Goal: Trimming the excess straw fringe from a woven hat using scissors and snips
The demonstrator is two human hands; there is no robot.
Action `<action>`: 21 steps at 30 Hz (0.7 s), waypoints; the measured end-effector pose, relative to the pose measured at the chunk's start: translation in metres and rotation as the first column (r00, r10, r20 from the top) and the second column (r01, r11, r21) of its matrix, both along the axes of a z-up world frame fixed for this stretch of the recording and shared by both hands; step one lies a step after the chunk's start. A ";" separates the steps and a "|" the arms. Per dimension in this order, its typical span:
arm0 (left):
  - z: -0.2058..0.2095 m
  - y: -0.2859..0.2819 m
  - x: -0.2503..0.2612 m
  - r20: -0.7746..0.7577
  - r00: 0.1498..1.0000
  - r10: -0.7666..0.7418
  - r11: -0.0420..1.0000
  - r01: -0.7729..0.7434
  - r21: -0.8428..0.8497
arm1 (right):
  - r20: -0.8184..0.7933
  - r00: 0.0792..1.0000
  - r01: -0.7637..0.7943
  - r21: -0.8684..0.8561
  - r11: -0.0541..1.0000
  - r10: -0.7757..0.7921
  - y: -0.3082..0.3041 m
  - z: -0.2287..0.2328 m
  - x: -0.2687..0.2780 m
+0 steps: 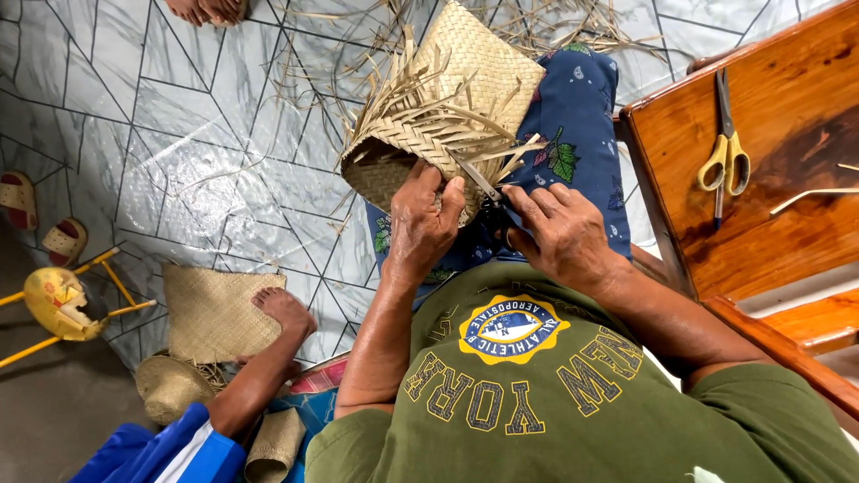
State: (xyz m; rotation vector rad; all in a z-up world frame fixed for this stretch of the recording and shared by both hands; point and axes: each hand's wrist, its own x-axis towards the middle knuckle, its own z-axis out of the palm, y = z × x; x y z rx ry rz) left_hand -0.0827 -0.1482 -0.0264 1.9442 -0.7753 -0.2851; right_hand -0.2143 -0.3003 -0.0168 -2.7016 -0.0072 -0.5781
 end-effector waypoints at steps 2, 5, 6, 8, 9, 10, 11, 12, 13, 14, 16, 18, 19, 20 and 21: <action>0.000 0.000 0.000 -0.001 1.000 -0.001 1.000 0.001 -0.005 | 0.014 1.000 -0.003 -0.015 1.000 0.003 0.000 -0.002 0.000; -0.014 0.007 -0.001 -0.078 0.997 0.017 1.000 -0.017 0.003 | 0.022 1.000 0.006 -0.015 1.000 -0.005 0.000 -0.006 -0.001; -0.024 0.012 -0.002 -0.197 0.979 0.045 0.999 -0.047 -0.004 | 0.022 1.000 0.006 -0.004 1.000 -0.005 0.001 -0.008 -0.001; -0.029 0.013 -0.006 -0.305 0.949 0.084 0.996 -0.088 0.000 | 0.030 1.000 -0.006 0.015 1.000 0.005 0.004 -0.006 -0.006; -0.022 0.010 -0.008 -0.428 0.899 0.086 0.991 -0.120 -0.052 | 0.017 1.000 0.009 0.026 1.000 -0.010 0.007 -0.001 -0.010; -0.018 0.002 0.007 -0.487 0.866 0.115 0.974 -0.195 -0.116 | 0.071 0.997 -0.024 0.032 0.999 0.021 0.000 -0.007 0.009; -0.026 0.001 0.007 -0.421 0.892 0.167 0.962 -0.241 -0.128 | 0.145 0.986 -0.083 0.032 0.996 0.078 0.000 -0.013 0.009; -0.030 0.002 0.003 -0.394 0.906 0.157 0.967 -0.222 -0.123 | 0.115 0.990 -0.081 0.034 0.996 0.077 0.000 -0.013 0.005; -0.037 0.002 0.002 -0.367 0.918 0.149 0.972 -0.204 -0.115 | 0.084 0.994 -0.080 0.034 0.996 0.077 -0.001 -0.014 0.003; -0.018 0.003 0.007 -0.349 0.920 0.177 0.965 -0.233 -0.124 | 0.104 0.988 -0.113 0.028 0.993 0.109 0.000 -0.013 0.007; 0.015 -0.002 0.014 -0.155 0.983 0.098 0.993 -0.106 -0.047 | 0.151 0.981 -0.125 0.026 0.992 0.119 -0.003 -0.014 0.013; 0.030 -0.002 0.017 -0.085 0.990 0.109 0.993 -0.112 -0.038 | 0.169 0.977 -0.134 0.035 0.990 0.127 -0.001 -0.008 0.018; 0.037 -0.001 0.018 -0.029 0.994 0.108 0.994 -0.109 -0.020 | 0.172 0.978 -0.132 0.054 0.990 0.121 0.000 -0.005 0.020; 0.038 0.001 0.017 -0.014 0.993 0.114 0.993 -0.114 -0.027 | 0.187 0.974 -0.139 0.047 0.989 0.128 0.002 -0.005 0.020; 0.039 0.004 0.016 0.029 0.992 0.119 0.993 -0.119 -0.010 | 0.186 0.974 -0.143 0.056 0.988 0.131 0.004 -0.005 0.020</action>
